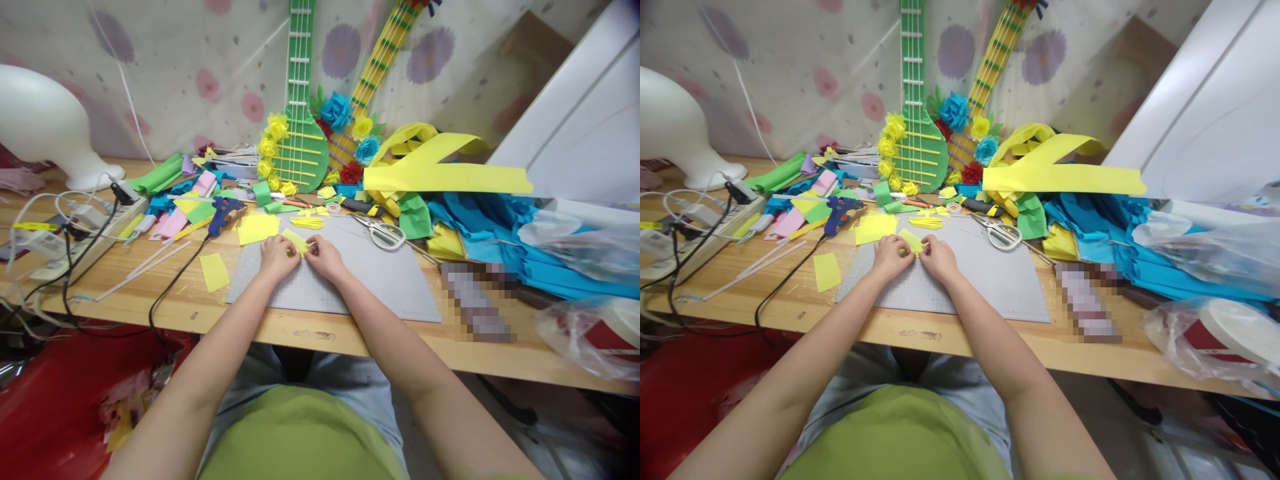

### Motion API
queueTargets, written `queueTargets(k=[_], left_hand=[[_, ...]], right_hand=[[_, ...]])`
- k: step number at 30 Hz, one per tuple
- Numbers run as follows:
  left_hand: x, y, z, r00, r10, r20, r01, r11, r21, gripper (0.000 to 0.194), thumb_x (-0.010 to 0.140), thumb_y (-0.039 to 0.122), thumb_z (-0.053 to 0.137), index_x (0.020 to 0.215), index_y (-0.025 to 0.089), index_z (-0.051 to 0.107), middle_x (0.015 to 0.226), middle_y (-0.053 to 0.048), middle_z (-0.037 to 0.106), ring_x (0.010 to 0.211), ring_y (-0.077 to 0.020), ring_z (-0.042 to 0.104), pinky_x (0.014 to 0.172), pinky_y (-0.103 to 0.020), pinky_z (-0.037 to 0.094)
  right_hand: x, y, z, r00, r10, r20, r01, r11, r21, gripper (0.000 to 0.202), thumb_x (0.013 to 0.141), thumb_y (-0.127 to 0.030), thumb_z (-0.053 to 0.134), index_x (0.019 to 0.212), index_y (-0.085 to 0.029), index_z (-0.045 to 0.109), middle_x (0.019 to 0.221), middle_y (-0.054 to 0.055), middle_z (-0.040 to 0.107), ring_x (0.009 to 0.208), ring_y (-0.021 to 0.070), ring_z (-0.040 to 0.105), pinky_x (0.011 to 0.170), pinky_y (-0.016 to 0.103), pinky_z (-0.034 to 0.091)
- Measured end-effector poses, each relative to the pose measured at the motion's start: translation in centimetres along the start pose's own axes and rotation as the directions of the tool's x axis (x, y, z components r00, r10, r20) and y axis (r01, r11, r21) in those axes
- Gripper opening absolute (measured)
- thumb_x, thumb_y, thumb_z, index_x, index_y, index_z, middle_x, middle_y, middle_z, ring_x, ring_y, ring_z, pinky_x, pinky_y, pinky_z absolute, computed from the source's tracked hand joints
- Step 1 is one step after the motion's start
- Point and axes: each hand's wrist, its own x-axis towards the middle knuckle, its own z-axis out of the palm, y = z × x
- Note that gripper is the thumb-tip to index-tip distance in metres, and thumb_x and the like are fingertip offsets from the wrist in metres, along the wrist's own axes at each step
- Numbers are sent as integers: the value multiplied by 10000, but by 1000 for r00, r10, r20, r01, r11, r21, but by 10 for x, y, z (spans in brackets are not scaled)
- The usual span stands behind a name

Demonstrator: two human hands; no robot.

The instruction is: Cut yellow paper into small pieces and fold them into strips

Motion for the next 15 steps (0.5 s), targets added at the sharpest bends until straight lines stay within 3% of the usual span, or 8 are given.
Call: queueTargets(k=[11, 15], left_hand=[[2, -1, 2, 1000, -22, 12, 22, 999, 25, 108, 701, 319, 592, 666, 217, 600, 915, -53, 585, 967, -249, 478, 852, -399, 342], [3, -2, 2, 999, -34, 28, 33, 999, 18, 97, 697, 315, 606, 748, 232, 603, 929, -52, 571, 982, -248, 472, 856, -393, 339]], right_hand=[[-3, -3, 1, 997, -70, -22, 68, 993, -95, 235, 719, -172, 529, 947, -224, 519, 754, 4, 640, 755, 178, 527, 705, 303, 393], [-3, -4, 2, 996, -84, -23, 80, 990, -114, 227, 728, -183, 530, 951, -221, 521, 753, 5, 638, 755, 179, 527, 712, 303, 390]])
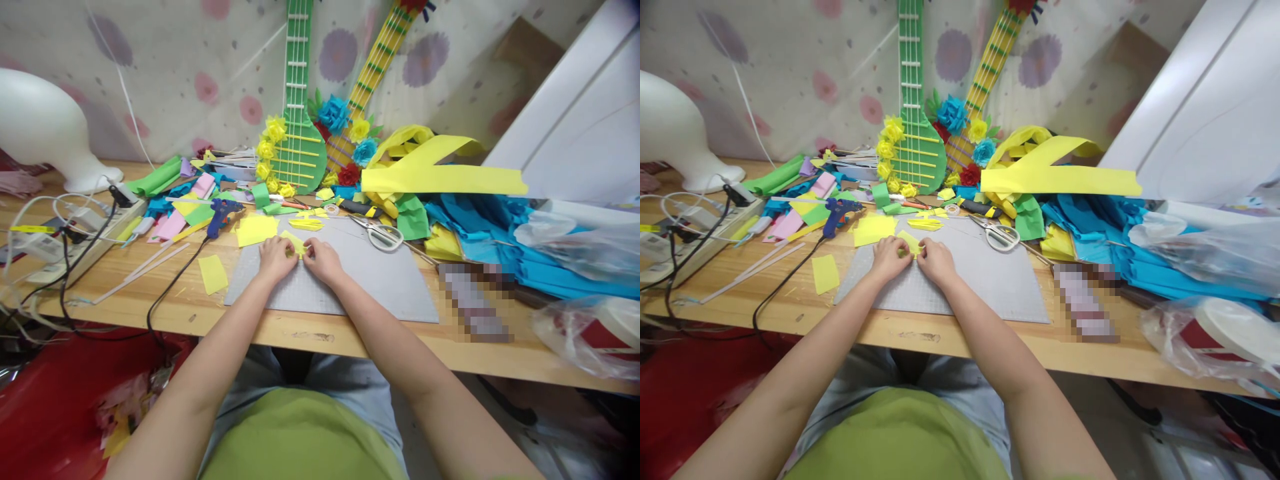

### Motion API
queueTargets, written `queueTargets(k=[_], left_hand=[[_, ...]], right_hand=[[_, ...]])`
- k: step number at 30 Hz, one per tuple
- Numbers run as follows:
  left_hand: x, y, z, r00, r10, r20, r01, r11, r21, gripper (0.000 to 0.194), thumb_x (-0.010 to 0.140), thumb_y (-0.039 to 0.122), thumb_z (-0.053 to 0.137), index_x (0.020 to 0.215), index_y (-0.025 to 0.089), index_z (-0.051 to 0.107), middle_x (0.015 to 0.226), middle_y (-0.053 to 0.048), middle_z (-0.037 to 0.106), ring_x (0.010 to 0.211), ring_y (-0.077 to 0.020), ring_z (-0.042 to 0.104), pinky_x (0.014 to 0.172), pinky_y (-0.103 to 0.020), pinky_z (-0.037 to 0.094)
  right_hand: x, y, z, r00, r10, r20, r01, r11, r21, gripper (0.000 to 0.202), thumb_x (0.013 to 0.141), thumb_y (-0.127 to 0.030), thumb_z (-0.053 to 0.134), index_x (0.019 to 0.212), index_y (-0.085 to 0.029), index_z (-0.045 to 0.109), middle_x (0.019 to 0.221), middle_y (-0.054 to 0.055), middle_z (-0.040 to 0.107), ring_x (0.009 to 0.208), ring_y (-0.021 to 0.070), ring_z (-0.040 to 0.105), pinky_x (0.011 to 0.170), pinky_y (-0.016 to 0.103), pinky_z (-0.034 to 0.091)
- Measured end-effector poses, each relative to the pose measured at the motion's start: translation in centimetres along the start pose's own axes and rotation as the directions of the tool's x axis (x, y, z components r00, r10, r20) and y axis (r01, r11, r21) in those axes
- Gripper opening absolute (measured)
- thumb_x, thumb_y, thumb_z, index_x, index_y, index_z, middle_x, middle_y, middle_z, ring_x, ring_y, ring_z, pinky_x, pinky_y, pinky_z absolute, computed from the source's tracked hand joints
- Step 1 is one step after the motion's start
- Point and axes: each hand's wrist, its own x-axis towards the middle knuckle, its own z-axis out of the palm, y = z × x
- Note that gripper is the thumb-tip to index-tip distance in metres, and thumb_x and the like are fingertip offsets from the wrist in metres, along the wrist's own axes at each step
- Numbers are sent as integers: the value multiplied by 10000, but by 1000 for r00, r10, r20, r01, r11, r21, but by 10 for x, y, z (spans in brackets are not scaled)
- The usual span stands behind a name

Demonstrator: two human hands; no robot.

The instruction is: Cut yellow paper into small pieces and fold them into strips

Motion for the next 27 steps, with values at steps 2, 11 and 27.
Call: queueTargets(k=[2, 11, 27], left_hand=[[0, -1, 0, 1000, 13, 13, -13, 1000, -8, 106, 705, 316, 607, 786, 247, 610, 943, -51, 558, 997, -246, 464, 865, -392, 332], [-2, -2, -1, 997, 81, 20, -81, 997, 8, 123, 739, 259, 551, 809, 278, 650, 975, -49, 531, 1009, -240, 440, 893, -404, 313], [0, -24, -15, 990, 142, 17, -140, 987, -84, 411, 659, 49, 455, 967, 264, 622, 1100, -4, 615, 1077, -190, 483, 930, -346, 346]], right_hand=[[0, 0, 1, 1000, -8, -4, 7, 1000, -14, 241, 730, -206, 541, 969, -221, 517, 759, 6, 637, 767, 186, 526, 712, 305, 387], [-2, 2, 1, 999, -54, -4, 54, 996, -71, 342, 729, -157, 494, 1068, -200, 475, 794, 28, 624, 761, 193, 507, 726, 311, 378], [-3, 7, -5, 1000, -23, -10, 24, 988, 151, 346, 719, -163, 449, 1062, -208, 451, 824, -1, 585, 699, 132, 512, 686, 264, 404]])
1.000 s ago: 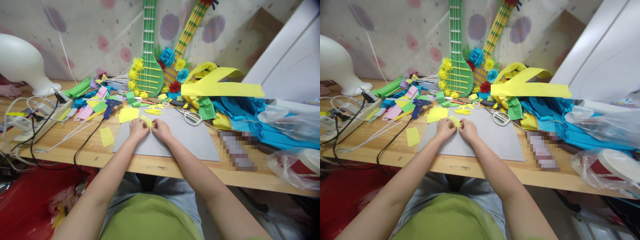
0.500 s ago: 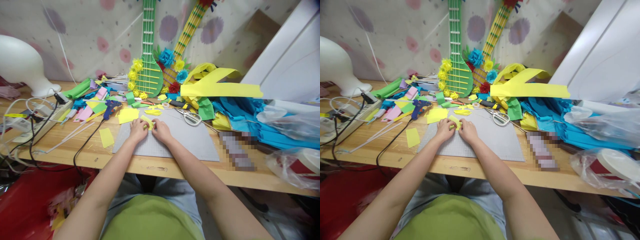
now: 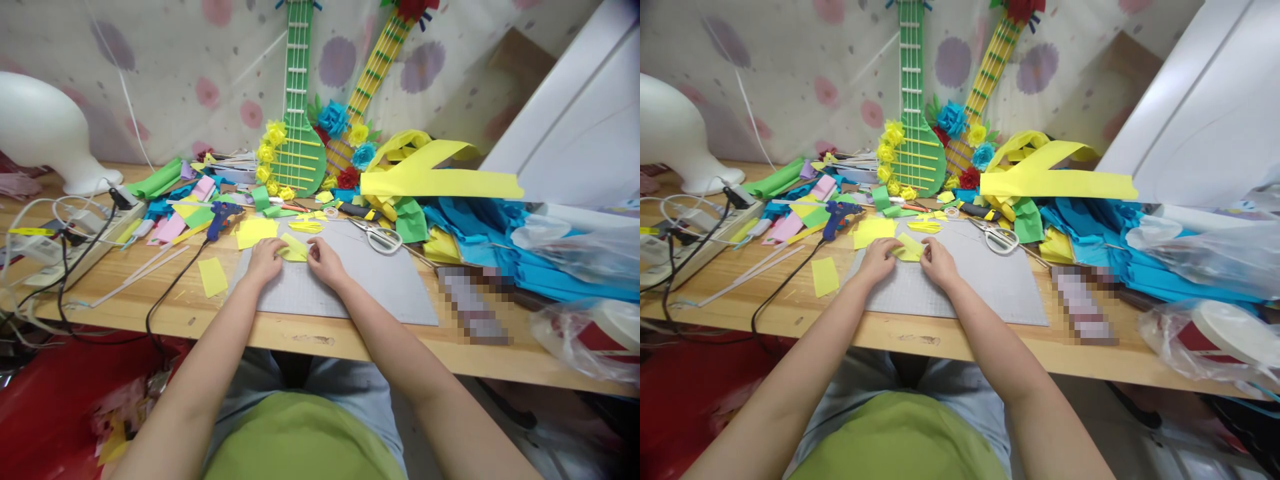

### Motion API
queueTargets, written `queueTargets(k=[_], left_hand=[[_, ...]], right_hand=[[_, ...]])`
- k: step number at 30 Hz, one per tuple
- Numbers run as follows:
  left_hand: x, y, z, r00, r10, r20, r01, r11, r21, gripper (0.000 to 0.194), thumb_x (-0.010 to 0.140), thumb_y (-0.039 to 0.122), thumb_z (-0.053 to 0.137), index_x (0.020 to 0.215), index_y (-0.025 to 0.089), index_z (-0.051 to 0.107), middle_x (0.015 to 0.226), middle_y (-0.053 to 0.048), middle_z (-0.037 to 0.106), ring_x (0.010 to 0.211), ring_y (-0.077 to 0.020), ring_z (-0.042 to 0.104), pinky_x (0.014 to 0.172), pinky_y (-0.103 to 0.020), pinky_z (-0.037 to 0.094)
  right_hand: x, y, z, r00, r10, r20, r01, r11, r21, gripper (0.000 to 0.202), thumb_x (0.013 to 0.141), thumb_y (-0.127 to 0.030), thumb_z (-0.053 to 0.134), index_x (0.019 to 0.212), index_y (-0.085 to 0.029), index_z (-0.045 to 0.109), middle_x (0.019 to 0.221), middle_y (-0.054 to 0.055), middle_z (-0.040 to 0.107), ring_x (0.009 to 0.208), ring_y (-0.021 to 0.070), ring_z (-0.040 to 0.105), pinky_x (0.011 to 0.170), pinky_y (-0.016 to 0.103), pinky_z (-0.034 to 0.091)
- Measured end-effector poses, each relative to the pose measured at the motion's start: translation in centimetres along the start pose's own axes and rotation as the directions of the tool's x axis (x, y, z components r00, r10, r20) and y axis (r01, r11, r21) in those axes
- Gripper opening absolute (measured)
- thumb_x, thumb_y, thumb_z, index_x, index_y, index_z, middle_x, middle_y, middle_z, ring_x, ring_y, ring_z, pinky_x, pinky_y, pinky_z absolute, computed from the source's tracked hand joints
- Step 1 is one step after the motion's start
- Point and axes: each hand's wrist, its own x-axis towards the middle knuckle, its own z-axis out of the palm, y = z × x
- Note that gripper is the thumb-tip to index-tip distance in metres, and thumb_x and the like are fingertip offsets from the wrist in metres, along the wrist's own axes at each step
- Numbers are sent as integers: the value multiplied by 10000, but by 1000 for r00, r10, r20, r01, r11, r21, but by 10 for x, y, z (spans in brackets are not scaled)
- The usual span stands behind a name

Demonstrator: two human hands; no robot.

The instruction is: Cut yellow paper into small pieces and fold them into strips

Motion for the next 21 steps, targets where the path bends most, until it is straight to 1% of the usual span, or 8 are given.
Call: queueTargets(k=[3, 5, 7, 9, 11, 14, 16, 21], left_hand=[[-2, -3, -2, 1000, 5, -7, -4, 999, 33, 344, 682, 141, 515, 989, 254, 622, 1104, -11, 627, 1073, -204, 493, 927, -364, 328], [-3, -2, -1, 999, 4, -32, -1, 998, 65, 264, 711, 224, 542, 956, 251, 636, 1068, -19, 638, 1053, -215, 498, 912, -382, 316], [-3, 1, 1, 998, 10, -54, -5, 996, 94, 202, 744, 286, 537, 907, 247, 650, 1013, -25, 650, 1017, -217, 506, 890, -392, 309], [-2, 5, 4, 998, 36, -58, -28, 992, 122, 178, 773, 309, 516, 856, 241, 658, 954, -28, 657, 974, -212, 512, 867, -392, 307], [-2, 9, 6, 996, 72, -56, -63, 987, 149, 181, 788, 316, 505, 827, 233, 660, 917, -29, 657, 942, -210, 512, 852, -391, 305], [-2, 12, 8, 993, 109, -53, -99, 982, 162, 179, 777, 338, 529, 825, 225, 659, 918, -36, 646, 932, -210, 509, 842, -381, 308], [-2, 12, 9, 991, 122, -47, -113, 982, 150, 186, 761, 357, 553, 834, 221, 657, 935, -40, 637, 942, -211, 508, 836, -372, 315], [-2, 13, 8, 990, 137, -30, -133, 984, 117, 261, 751, 365, 563, 954, 216, 630, 980, -41, 634, 961, -211, 511, 846, -365, 316]], right_hand=[[0, 2, -3, 999, -16, -36, 16, 1000, 9, 339, 708, -158, 448, 1044, -202, 461, 859, 8, 572, 690, 123, 502, 681, 258, 410], [-1, 2, -3, 995, -90, -40, 89, 995, -35, 322, 698, -158, 467, 1017, -195, 482, 880, 23, 570, 741, 139, 500, 714, 271, 412], [-2, -1, -3, 982, -187, -17, 184, 979, -92, 314, 692, -161, 487, 1004, -188, 499, 908, 42, 571, 823, 167, 494, 765, 292, 408], [-3, -3, -2, 967, -255, 16, 255, 955, -151, 315, 694, -156, 492, 1008, -177, 510, 932, 59, 574, 886, 193, 481, 803, 313, 399], [-3, -6, -1, 957, -286, 39, 288, 936, -200, 324, 700, -145, 487, 1022, -166, 515, 944, 69, 579, 909, 207, 473, 817, 328, 393], [-2, -6, 1, 955, -291, 62, 298, 926, -234, 334, 713, -140, 484, 1045, -164, 512, 952, 70, 591, 911, 208, 478, 822, 333, 388], [-1, -6, 1, 959, -271, 77, 282, 928, -245, 336, 726, -136, 474, 1059, -167, 506, 944, 64, 601, 902, 204, 491, 816, 331, 388], [1, -5, 2, 969, -233, 86, 249, 918, -310, 340, 754, -109, 433, 1083, -160, 498, 935, 67, 615, 876, 203, 510, 783, 326, 391]])
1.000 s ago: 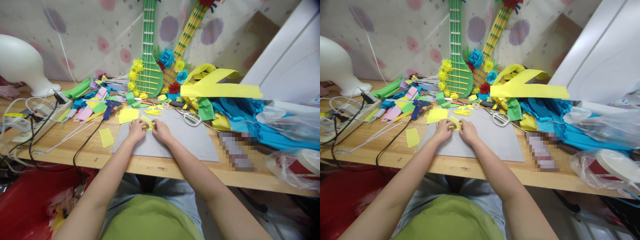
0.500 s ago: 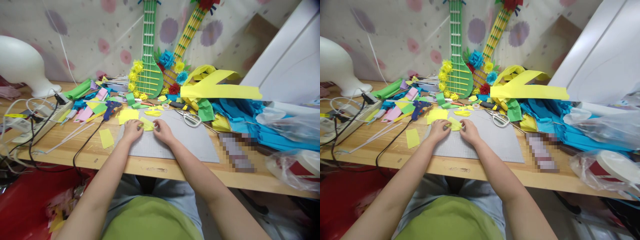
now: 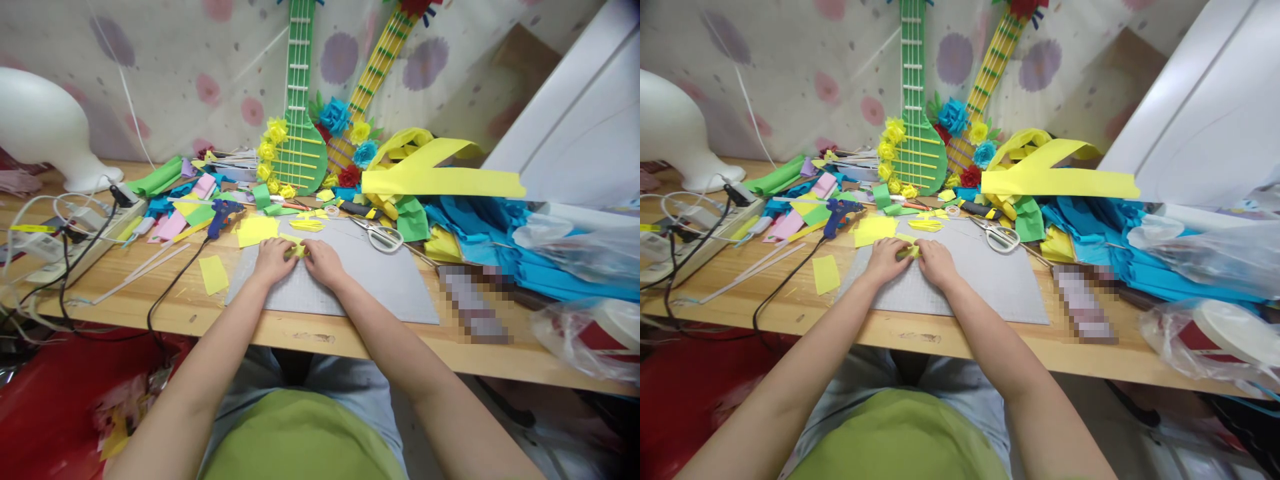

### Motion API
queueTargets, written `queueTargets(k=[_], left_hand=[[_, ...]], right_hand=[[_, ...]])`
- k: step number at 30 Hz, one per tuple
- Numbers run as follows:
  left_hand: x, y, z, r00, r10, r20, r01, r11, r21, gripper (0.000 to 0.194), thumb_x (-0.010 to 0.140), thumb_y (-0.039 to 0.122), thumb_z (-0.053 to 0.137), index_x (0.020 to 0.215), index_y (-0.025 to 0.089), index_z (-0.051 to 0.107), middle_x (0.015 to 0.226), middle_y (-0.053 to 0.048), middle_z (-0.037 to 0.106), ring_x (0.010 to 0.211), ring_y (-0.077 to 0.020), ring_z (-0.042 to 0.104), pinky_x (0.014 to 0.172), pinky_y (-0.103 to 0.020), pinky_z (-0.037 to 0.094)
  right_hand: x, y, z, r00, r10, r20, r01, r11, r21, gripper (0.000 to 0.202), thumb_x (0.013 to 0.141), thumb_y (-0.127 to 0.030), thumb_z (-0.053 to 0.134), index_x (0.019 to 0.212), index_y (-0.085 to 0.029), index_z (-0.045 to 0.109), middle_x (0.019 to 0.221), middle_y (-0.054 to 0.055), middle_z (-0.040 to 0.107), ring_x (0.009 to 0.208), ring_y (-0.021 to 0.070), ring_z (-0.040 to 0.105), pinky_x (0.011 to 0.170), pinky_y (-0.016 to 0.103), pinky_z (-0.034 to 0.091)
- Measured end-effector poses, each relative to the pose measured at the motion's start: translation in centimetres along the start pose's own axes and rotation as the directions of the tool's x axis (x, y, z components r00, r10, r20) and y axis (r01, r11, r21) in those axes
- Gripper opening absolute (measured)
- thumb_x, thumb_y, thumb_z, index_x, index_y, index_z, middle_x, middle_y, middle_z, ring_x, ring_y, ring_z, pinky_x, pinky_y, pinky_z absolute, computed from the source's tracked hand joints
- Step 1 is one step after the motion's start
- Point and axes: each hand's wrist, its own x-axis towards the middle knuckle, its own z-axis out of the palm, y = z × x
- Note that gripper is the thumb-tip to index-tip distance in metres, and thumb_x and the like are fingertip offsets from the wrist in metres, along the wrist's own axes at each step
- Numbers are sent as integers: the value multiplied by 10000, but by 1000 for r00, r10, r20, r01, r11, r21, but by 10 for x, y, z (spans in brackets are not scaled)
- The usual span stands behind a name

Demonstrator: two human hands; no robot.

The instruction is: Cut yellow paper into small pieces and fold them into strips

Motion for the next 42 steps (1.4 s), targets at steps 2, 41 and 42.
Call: queueTargets(k=[2, 41, 42], left_hand=[[0, 1, -1, 1000, 9, 27, -9, 1000, -5, 299, 743, 391, 568, 980, 217, 622, 983, -46, 632, 971, -218, 507, 850, -367, 315], [6, 27, 12, 995, -46, -87, 56, 991, 117, 348, 777, 167, 441, 1118, 150, 506, 908, -106, 632, 939, -260, 506, 820, -387, 324], [6, 30, 12, 997, -48, -67, 56, 991, 120, 346, 779, 178, 443, 1119, 145, 502, 901, -108, 631, 934, -260, 509, 815, -385, 326]], right_hand=[[1, 0, 0, 1000, 1, -4, -1, 1000, -17, 338, 760, -103, 425, 1084, -162, 499, 934, 69, 617, 883, 204, 509, 782, 324, 390], [3, -8, -4, 986, 60, -154, -40, 991, 128, 481, 710, -85, 428, 1179, -191, 439, 1226, 87, 479, 1094, 195, 470, 860, 328, 438], [4, -6, -3, 987, 83, -135, -63, 988, 141, 479, 708, -81, 422, 1173, -192, 439, 1184, 83, 512, 1048, 191, 499, 838, 326, 445]])
